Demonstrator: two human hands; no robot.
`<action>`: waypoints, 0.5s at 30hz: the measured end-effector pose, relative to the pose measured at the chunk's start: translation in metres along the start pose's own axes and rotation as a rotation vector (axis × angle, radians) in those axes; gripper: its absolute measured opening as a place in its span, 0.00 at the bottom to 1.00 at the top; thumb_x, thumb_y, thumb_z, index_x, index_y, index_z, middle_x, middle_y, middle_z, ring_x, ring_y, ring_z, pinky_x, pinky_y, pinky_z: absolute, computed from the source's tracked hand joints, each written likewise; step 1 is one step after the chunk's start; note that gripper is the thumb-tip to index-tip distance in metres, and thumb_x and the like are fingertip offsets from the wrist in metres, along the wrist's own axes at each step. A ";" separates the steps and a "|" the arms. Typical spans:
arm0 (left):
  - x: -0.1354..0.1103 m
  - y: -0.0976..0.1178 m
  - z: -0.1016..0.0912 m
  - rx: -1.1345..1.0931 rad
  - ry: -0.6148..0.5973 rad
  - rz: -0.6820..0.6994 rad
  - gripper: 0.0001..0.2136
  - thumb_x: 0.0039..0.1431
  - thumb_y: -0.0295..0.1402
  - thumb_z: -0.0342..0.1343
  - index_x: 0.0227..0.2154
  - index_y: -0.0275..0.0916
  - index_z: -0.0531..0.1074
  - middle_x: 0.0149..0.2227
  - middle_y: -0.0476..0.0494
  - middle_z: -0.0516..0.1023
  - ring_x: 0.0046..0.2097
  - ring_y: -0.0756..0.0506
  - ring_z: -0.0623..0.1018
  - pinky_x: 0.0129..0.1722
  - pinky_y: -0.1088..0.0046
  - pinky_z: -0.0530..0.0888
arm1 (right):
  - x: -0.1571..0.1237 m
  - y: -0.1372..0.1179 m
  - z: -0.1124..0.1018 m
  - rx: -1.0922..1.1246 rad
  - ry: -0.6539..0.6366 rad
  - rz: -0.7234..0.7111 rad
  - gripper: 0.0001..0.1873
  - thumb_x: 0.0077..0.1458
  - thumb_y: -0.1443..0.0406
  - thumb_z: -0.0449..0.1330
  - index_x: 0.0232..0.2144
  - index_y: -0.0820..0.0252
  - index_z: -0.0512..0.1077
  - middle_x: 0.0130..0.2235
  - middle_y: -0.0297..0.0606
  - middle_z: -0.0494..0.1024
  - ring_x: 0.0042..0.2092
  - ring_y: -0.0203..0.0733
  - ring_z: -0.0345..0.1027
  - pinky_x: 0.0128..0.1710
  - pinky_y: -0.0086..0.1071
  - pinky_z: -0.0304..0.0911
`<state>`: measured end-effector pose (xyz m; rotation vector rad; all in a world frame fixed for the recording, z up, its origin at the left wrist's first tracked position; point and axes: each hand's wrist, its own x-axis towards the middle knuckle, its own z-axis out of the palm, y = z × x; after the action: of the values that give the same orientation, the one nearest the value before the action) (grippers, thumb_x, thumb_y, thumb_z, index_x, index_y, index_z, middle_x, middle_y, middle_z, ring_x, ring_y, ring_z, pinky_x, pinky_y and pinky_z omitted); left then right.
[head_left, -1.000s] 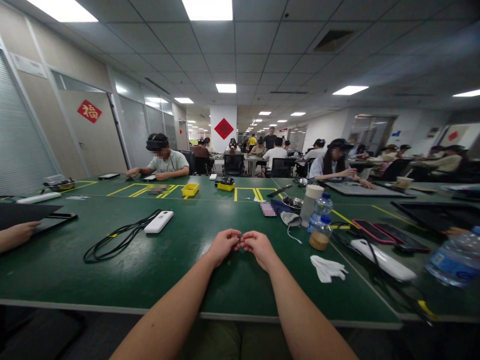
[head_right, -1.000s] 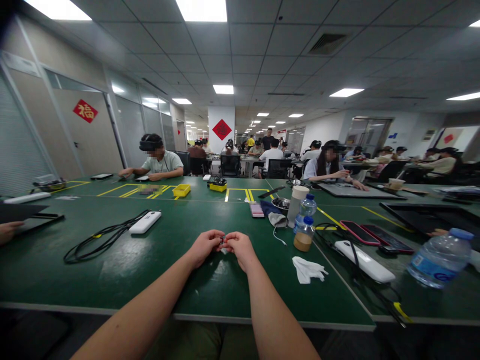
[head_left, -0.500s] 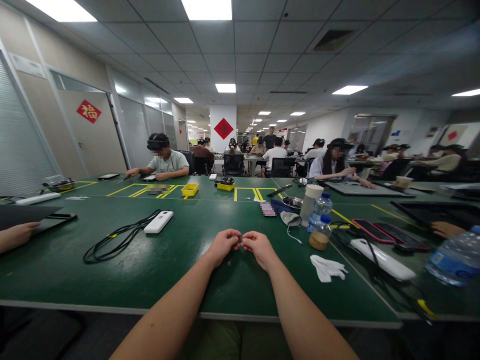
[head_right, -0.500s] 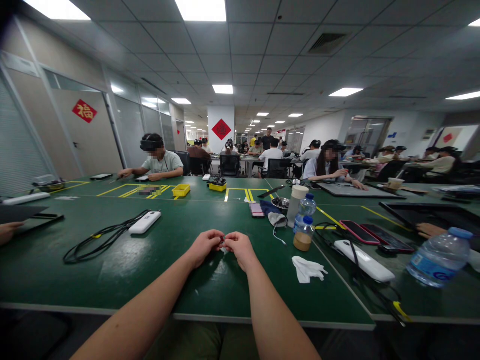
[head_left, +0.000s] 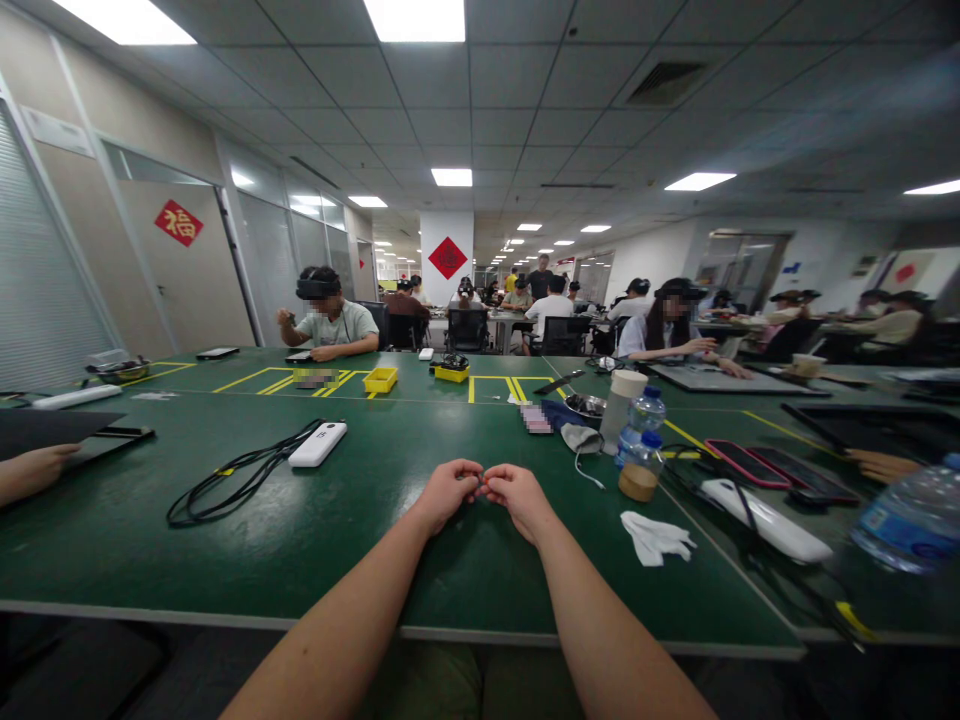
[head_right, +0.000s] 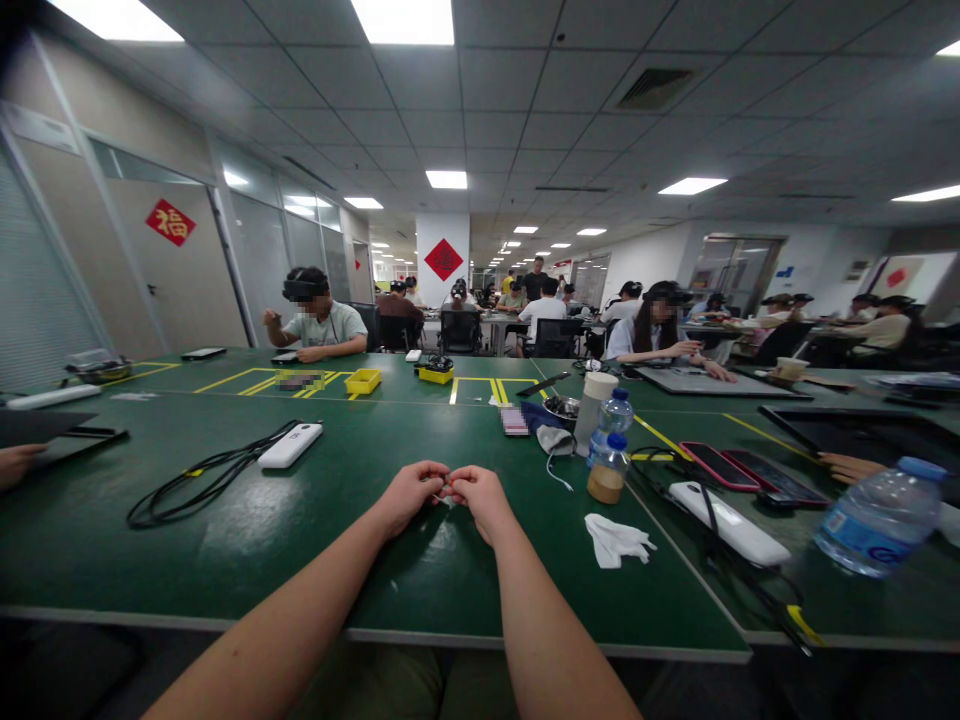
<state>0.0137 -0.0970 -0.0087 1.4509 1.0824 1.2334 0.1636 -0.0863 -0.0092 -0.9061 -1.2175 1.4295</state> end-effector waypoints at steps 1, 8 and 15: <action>0.000 0.000 0.000 -0.002 -0.001 0.001 0.12 0.48 0.27 0.56 0.38 0.34 0.72 0.28 0.47 0.75 0.24 0.53 0.71 0.25 0.78 0.68 | 0.000 0.000 0.000 -0.001 -0.001 0.000 0.07 0.38 0.70 0.61 0.26 0.64 0.72 0.25 0.37 0.77 0.28 0.36 0.73 0.28 0.26 0.64; -0.003 0.006 0.002 -0.021 0.012 -0.010 0.11 0.46 0.27 0.57 0.35 0.34 0.72 0.27 0.48 0.74 0.23 0.54 0.70 0.24 0.79 0.67 | -0.002 -0.003 0.001 -0.007 0.002 0.001 0.07 0.37 0.70 0.62 0.26 0.63 0.72 0.26 0.37 0.76 0.27 0.35 0.71 0.27 0.27 0.63; -0.003 0.009 0.003 -0.015 0.030 -0.012 0.10 0.46 0.25 0.56 0.35 0.33 0.70 0.26 0.48 0.74 0.22 0.55 0.70 0.22 0.80 0.66 | -0.002 -0.002 0.000 -0.016 0.011 -0.001 0.08 0.38 0.69 0.63 0.27 0.63 0.72 0.25 0.36 0.76 0.28 0.36 0.72 0.26 0.27 0.63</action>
<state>0.0166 -0.1022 -0.0008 1.4168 1.0981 1.2558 0.1638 -0.0880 -0.0077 -0.9223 -1.2226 1.4140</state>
